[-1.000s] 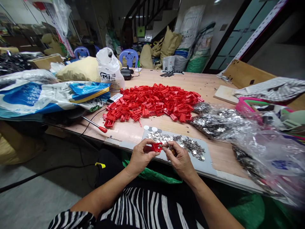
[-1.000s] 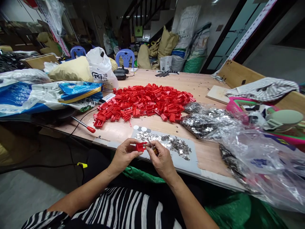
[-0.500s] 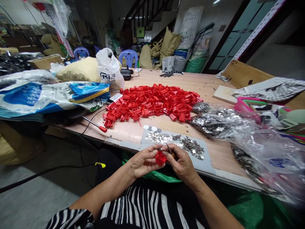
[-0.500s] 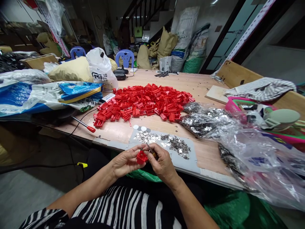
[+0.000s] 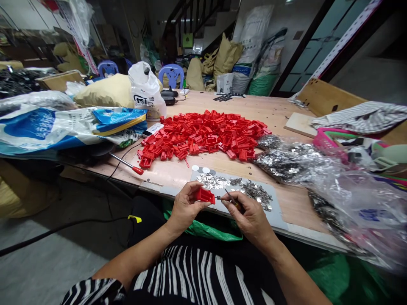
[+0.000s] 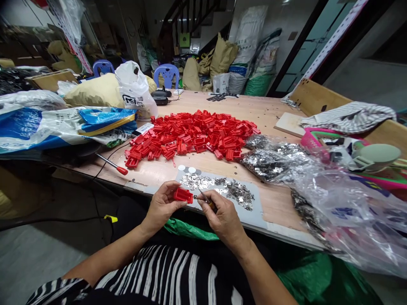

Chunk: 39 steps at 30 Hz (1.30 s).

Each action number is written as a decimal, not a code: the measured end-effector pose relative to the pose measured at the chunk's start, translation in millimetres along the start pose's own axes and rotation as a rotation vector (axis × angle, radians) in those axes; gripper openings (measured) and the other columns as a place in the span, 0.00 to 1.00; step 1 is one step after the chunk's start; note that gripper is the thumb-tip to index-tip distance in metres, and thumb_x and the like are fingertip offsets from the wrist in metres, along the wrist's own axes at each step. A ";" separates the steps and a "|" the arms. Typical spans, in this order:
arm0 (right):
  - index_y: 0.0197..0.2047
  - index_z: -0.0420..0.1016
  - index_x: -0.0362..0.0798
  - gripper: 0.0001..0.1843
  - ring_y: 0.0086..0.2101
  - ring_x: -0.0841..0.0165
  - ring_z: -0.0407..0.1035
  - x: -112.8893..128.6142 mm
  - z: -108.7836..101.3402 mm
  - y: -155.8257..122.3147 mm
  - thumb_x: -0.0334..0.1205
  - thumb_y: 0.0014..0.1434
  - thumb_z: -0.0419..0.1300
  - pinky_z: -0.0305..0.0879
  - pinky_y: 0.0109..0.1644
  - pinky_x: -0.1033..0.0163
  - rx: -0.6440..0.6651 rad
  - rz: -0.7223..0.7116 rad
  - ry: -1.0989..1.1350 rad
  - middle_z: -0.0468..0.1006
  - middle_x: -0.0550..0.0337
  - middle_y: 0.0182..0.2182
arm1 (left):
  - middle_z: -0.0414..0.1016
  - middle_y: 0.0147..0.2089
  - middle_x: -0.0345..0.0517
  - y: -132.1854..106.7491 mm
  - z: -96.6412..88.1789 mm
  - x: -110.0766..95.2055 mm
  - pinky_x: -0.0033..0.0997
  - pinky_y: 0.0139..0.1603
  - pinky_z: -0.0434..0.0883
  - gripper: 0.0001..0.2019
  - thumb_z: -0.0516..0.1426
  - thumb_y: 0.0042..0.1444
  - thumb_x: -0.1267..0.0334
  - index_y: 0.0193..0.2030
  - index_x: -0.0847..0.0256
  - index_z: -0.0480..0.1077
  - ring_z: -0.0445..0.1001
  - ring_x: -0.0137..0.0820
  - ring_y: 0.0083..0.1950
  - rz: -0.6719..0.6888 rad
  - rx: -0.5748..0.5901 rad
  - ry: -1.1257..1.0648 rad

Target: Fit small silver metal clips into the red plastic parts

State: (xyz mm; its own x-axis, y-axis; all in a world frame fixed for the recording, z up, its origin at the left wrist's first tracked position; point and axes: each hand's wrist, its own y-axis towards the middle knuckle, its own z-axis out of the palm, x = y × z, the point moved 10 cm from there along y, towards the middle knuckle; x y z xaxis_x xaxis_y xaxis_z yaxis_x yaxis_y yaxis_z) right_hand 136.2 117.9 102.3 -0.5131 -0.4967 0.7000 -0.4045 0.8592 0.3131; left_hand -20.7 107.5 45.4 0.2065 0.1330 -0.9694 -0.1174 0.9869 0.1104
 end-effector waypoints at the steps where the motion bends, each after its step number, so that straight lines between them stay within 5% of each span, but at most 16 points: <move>1: 0.38 0.71 0.48 0.06 0.23 0.73 0.63 0.7 2.1 -0.4 0.39 0.62 0.55 0.60 0.29 0.68 0.018 -0.012 -0.012 0.75 0.60 0.28 | 0.76 0.43 0.42 -1.3 0.0 -8.0 0.32 0.50 0.73 0.22 0.67 0.44 0.68 0.47 0.58 0.67 0.77 0.30 0.44 0.085 0.002 0.095; 5: 0.38 0.70 0.48 0.04 0.25 0.72 0.65 2.2 11.5 -1.6 0.34 0.62 0.54 0.60 0.31 0.67 0.077 -0.035 -0.043 0.75 0.61 0.28 | 0.76 0.46 0.44 -11.1 7.0 -33.8 0.32 0.50 0.75 0.20 0.63 0.50 0.69 0.51 0.57 0.67 0.77 0.31 0.45 0.360 0.015 0.391; 12: 0.37 0.71 0.48 0.06 0.27 0.71 0.65 7.7 21.3 0.1 0.30 0.60 0.53 0.60 0.33 0.67 0.127 -0.028 -0.031 0.74 0.61 0.29 | 0.79 0.44 0.43 -23.9 20.3 -56.8 0.45 0.64 0.65 0.20 0.61 0.52 0.69 0.52 0.56 0.66 0.78 0.33 0.47 0.579 0.019 0.624; 21: 0.36 0.75 0.48 0.10 0.31 0.70 0.64 -13.0 28.8 2.6 0.43 0.62 0.55 0.59 0.35 0.65 0.187 0.113 0.244 0.70 0.60 0.29 | 0.80 0.42 0.44 -23.5 11.7 -47.3 0.38 0.55 0.74 0.16 0.63 0.51 0.67 0.47 0.58 0.70 0.78 0.36 0.50 0.502 -0.050 0.572; 26: 0.43 0.71 0.47 0.15 0.22 0.76 0.53 -36.7 32.6 -3.9 0.50 0.61 0.56 0.53 0.25 0.67 0.199 0.297 0.506 0.66 0.63 0.30 | 0.80 0.40 0.42 -22.9 11.2 -43.7 0.41 0.59 0.70 0.14 0.64 0.50 0.67 0.45 0.59 0.71 0.79 0.34 0.45 0.467 -0.050 0.558; 34: 0.35 0.66 0.48 0.16 0.26 0.74 0.56 -44.9 41.4 -6.7 0.53 0.56 0.59 0.55 0.28 0.67 0.155 0.337 0.495 0.64 0.65 0.28 | 0.79 0.38 0.39 -26.4 20.0 -47.9 0.45 0.65 0.64 0.14 0.63 0.51 0.70 0.45 0.59 0.71 0.79 0.28 0.38 0.547 0.003 0.570; 39: 0.34 0.63 0.49 0.17 0.25 0.74 0.55 -44.4 51.8 -6.5 0.53 0.54 0.61 0.52 0.27 0.68 0.245 0.371 0.568 0.62 0.67 0.27 | 0.80 0.39 0.43 -30.0 24.3 -47.5 0.36 0.56 0.73 0.13 0.63 0.50 0.71 0.44 0.59 0.72 0.78 0.33 0.47 0.560 0.022 0.594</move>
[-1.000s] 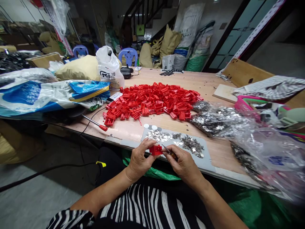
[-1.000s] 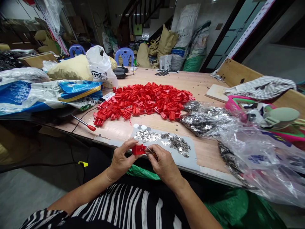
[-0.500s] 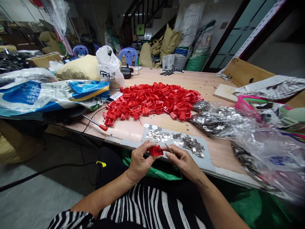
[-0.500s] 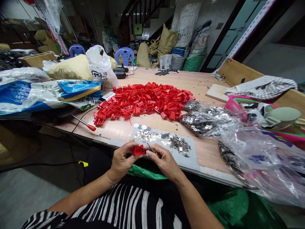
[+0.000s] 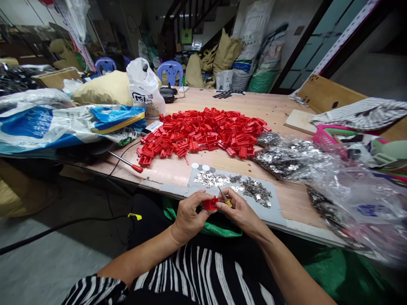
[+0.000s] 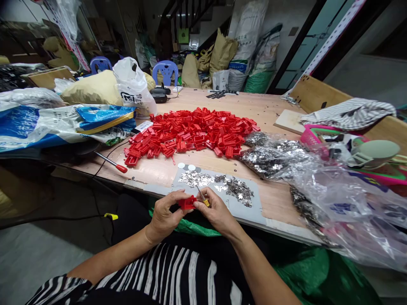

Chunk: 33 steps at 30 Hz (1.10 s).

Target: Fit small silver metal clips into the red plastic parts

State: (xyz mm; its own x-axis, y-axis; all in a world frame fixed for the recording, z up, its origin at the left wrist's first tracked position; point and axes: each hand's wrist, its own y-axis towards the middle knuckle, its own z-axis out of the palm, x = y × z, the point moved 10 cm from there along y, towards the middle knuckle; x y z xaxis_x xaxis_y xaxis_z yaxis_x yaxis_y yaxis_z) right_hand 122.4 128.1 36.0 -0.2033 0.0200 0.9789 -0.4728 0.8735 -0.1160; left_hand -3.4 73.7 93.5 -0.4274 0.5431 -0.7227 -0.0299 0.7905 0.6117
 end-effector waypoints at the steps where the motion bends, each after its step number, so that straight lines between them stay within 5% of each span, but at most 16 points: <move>1: 0.34 0.62 0.49 0.18 0.25 0.75 0.53 -1.5 2.0 0.3 0.53 0.54 0.62 0.51 0.26 0.68 0.020 0.012 0.014 0.61 0.67 0.26 | 0.80 0.39 0.44 -0.6 1.9 -1.7 0.35 0.55 0.73 0.13 0.63 0.50 0.72 0.44 0.59 0.72 0.78 0.34 0.47 0.013 0.012 0.006; 8: 0.35 0.59 0.50 0.21 0.20 0.78 0.46 -14.9 12.1 -2.6 0.54 0.52 0.63 0.41 0.22 0.70 0.085 0.105 0.188 0.56 0.72 0.22 | 0.79 0.41 0.46 -5.6 10.1 9.5 0.29 0.44 0.75 0.13 0.62 0.50 0.71 0.44 0.59 0.73 0.78 0.31 0.41 -0.083 0.063 -0.053; 20: 0.44 0.61 0.49 0.22 0.18 0.78 0.46 -30.6 25.0 -16.4 0.55 0.55 0.61 0.38 0.22 0.70 0.162 0.185 0.371 0.56 0.74 0.17 | 0.79 0.40 0.47 -18.2 12.3 29.2 0.29 0.42 0.75 0.13 0.65 0.49 0.65 0.43 0.61 0.74 0.78 0.31 0.40 -0.240 0.054 -0.213; 27: 0.42 0.61 0.50 0.23 0.18 0.79 0.45 -38.5 37.4 -25.3 0.52 0.52 0.65 0.38 0.20 0.71 0.169 0.256 0.568 0.55 0.74 0.18 | 0.79 0.39 0.46 -26.6 18.3 44.5 0.30 0.44 0.76 0.15 0.67 0.46 0.66 0.41 0.62 0.72 0.79 0.32 0.41 -0.338 0.066 -0.541; 33: 0.43 0.63 0.49 0.20 0.17 0.78 0.48 -31.6 11.1 -7.1 0.56 0.58 0.57 0.44 0.21 0.70 0.066 0.134 0.206 0.65 0.70 0.22 | 0.79 0.40 0.45 -32.9 24.9 72.6 0.32 0.42 0.77 0.18 0.68 0.41 0.67 0.39 0.63 0.69 0.80 0.33 0.39 -0.614 -0.054 -0.718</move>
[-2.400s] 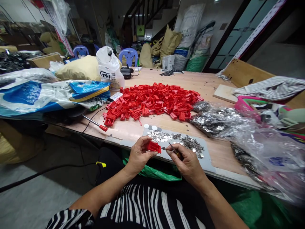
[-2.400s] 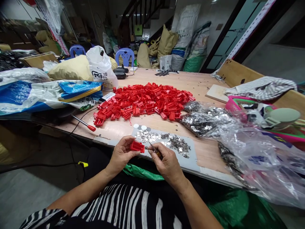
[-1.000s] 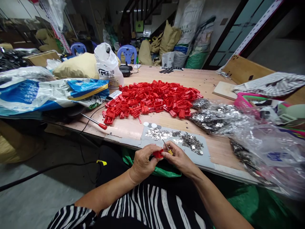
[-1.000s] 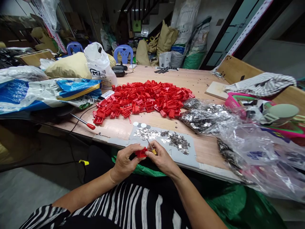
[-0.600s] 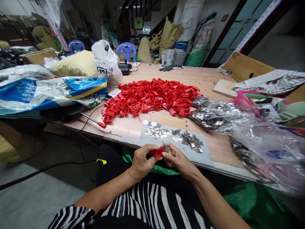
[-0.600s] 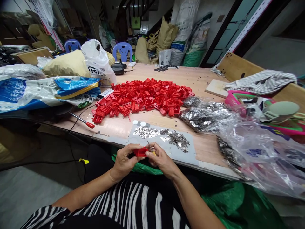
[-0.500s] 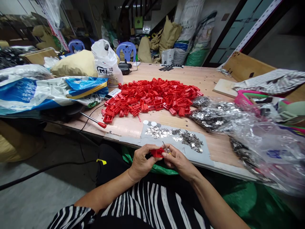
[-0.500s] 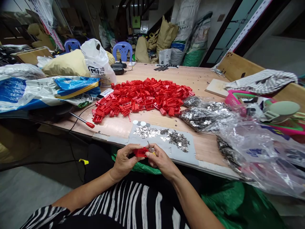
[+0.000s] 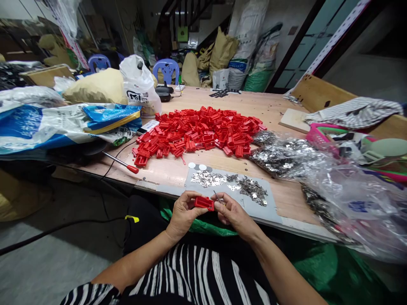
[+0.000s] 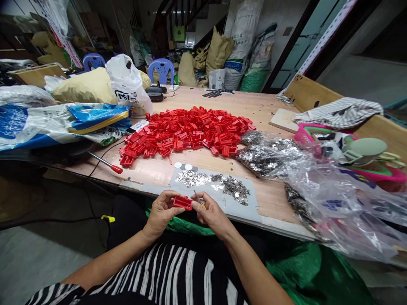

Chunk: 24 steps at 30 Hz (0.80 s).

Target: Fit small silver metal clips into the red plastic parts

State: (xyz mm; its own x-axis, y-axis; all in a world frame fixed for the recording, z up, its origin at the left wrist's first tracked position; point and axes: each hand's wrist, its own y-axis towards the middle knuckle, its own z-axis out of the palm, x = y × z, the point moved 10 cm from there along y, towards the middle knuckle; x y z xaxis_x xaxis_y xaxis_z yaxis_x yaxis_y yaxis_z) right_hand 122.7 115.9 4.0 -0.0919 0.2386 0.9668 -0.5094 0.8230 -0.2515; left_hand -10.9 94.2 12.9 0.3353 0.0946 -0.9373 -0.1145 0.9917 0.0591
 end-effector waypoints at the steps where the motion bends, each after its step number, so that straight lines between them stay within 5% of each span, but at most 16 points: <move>1: 0.42 0.64 0.49 0.18 0.18 0.77 0.51 7.4 -11.5 3.5 0.55 0.59 0.56 0.47 0.21 0.69 -0.065 -0.047 -0.117 0.68 0.67 0.24 | 0.79 0.39 0.45 1.3 -2.1 2.5 0.32 0.42 0.77 0.18 0.68 0.42 0.67 0.40 0.63 0.69 0.80 0.33 0.39 -0.024 -0.021 -0.011; 5: 0.37 0.69 0.49 0.11 0.27 0.69 0.65 41.3 -50.9 11.7 0.47 0.61 0.52 0.58 0.31 0.64 -0.370 -0.211 -0.752 0.74 0.60 0.28 | 0.79 0.38 0.43 4.8 -9.3 2.9 0.33 0.45 0.77 0.18 0.67 0.43 0.67 0.41 0.62 0.69 0.79 0.32 0.39 -0.018 -0.058 0.033; 9: 0.37 0.72 0.49 0.08 0.33 0.63 0.71 49.0 -55.4 24.8 0.40 0.60 0.53 0.59 0.35 0.62 -0.472 -0.208 -1.158 0.78 0.55 0.34 | 0.78 0.42 0.44 5.0 -10.0 -6.0 0.33 0.48 0.75 0.17 0.66 0.45 0.66 0.42 0.61 0.70 0.78 0.32 0.43 0.080 -0.041 0.179; 15: 0.43 0.71 0.48 0.08 0.39 0.61 0.71 46.2 -46.7 43.4 0.37 0.61 0.54 0.61 0.39 0.60 -0.459 -0.184 -1.309 0.77 0.51 0.42 | 0.77 0.43 0.46 4.6 -6.7 -12.0 0.33 0.49 0.75 0.16 0.65 0.48 0.65 0.44 0.61 0.71 0.78 0.32 0.44 0.132 -0.017 0.292; 24: 0.37 0.70 0.49 0.04 0.36 0.64 0.69 47.3 -50.9 43.7 0.35 0.59 0.55 0.61 0.38 0.62 -0.449 -0.217 -1.319 0.75 0.55 0.38 | 0.78 0.42 0.46 8.3 -8.1 -8.1 0.33 0.48 0.75 0.16 0.65 0.46 0.66 0.43 0.62 0.70 0.78 0.32 0.42 0.050 -0.025 0.148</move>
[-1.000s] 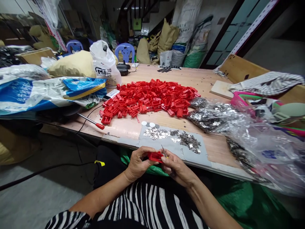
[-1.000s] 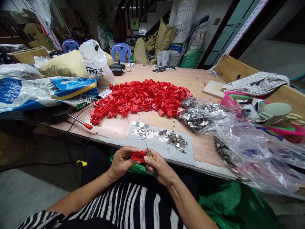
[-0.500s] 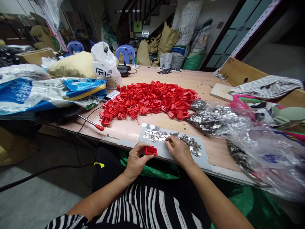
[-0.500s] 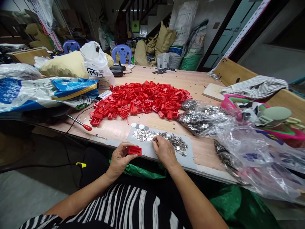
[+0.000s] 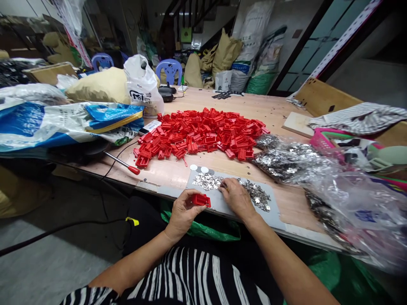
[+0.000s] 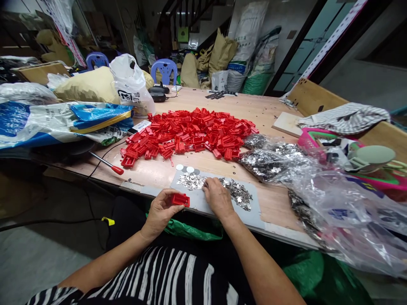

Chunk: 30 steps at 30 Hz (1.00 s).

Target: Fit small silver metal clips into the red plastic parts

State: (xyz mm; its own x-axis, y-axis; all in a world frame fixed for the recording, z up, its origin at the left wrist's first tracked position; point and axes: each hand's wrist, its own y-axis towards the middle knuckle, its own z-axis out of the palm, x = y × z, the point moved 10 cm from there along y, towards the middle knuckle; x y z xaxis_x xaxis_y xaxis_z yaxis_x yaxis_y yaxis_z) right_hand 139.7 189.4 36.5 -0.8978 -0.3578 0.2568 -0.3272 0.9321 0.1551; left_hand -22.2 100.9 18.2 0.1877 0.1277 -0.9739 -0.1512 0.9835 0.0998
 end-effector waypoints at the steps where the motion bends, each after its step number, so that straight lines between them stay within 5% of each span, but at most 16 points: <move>1: 0.37 0.69 0.49 0.04 0.36 0.64 0.69 0.2 0.3 -0.8 0.34 0.59 0.54 0.61 0.39 0.62 0.005 -0.012 0.011 0.75 0.55 0.37 | 0.78 0.42 0.46 0.3 1.1 2.2 0.33 0.48 0.75 0.17 0.66 0.46 0.67 0.43 0.62 0.70 0.78 0.32 0.42 -0.018 0.009 -0.023; 13: 0.45 0.68 0.47 0.10 0.43 0.62 0.71 -6.5 2.6 -12.5 0.32 0.61 0.51 0.64 0.46 0.59 0.027 -0.121 0.129 0.76 0.52 0.42 | 0.79 0.37 0.42 2.9 11.1 17.3 0.30 0.44 0.75 0.19 0.67 0.43 0.69 0.42 0.62 0.68 0.78 0.29 0.38 -0.151 0.037 -0.207; 24: 0.43 0.72 0.48 0.08 0.40 0.64 0.71 0.9 1.2 -2.3 0.38 0.62 0.54 0.63 0.40 0.63 0.018 0.016 -0.067 0.77 0.54 0.42 | 0.79 0.37 0.43 1.2 16.4 21.5 0.29 0.44 0.73 0.20 0.67 0.43 0.69 0.42 0.62 0.68 0.78 0.29 0.38 -0.197 0.046 -0.246; 30: 0.37 0.70 0.48 0.05 0.38 0.63 0.71 0.5 0.7 -0.1 0.35 0.60 0.53 0.62 0.39 0.62 -0.006 0.021 0.043 0.76 0.54 0.39 | 0.78 0.36 0.42 0.9 10.3 21.2 0.31 0.40 0.75 0.21 0.68 0.42 0.68 0.42 0.62 0.67 0.77 0.30 0.37 -0.243 0.005 -0.310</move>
State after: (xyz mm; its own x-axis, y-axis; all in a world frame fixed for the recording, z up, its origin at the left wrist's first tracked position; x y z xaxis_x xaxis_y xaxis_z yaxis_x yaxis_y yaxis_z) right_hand 139.0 189.2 35.9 -0.8907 -0.3408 0.3008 -0.3067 0.9390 0.1556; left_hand -8.3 105.8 -0.3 0.5021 -0.0773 -0.8613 -0.0616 0.9903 -0.1248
